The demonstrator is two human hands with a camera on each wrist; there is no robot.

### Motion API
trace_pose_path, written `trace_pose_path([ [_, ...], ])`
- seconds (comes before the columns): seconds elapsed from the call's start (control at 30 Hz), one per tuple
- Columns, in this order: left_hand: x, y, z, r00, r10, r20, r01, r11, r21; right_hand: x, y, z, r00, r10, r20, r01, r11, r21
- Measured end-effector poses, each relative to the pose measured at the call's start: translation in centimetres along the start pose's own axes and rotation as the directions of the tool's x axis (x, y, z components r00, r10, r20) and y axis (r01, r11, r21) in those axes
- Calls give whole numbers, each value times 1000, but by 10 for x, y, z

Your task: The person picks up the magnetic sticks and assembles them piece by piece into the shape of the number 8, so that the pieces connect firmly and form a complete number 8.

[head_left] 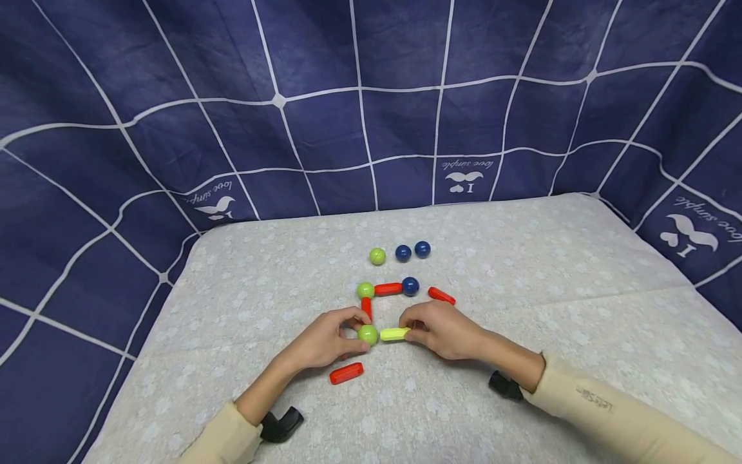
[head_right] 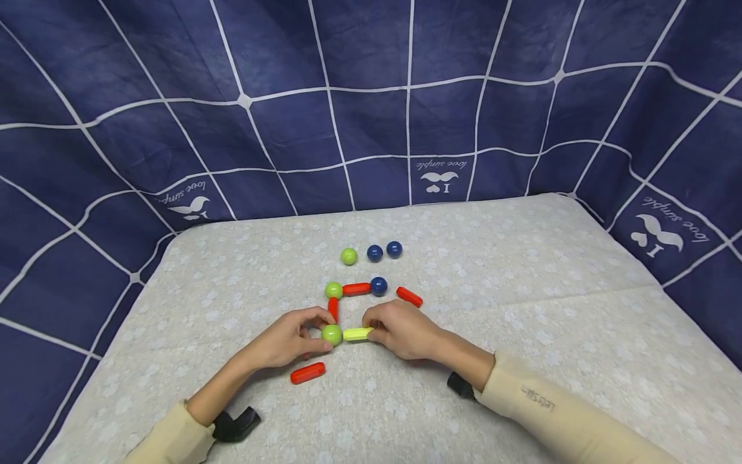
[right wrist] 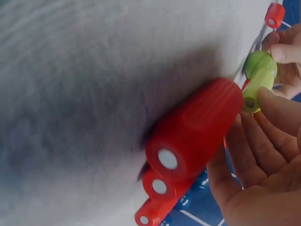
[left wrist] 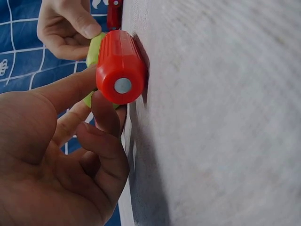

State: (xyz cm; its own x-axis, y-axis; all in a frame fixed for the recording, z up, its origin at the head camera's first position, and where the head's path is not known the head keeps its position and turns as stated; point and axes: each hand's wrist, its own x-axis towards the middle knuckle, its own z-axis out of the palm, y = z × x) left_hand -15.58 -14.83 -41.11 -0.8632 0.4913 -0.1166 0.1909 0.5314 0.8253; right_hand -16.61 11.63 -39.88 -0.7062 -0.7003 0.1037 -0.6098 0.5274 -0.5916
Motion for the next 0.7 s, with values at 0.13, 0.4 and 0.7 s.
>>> trace_pose_path([
  [0.13,0,1,0,1000,3,5,-2,1000,-13,1,0,4,1000,0,11,0,1000,4],
  [0.4,-1,0,0,1000,-5,6,5,1000,-8,2,1,5,1000,-16,12,16,1000,-4],
  [0.7,0,1,0,1000,1,10,-1,1000,-4,2,2,5,1000,-11,19,11,1000,-16],
])
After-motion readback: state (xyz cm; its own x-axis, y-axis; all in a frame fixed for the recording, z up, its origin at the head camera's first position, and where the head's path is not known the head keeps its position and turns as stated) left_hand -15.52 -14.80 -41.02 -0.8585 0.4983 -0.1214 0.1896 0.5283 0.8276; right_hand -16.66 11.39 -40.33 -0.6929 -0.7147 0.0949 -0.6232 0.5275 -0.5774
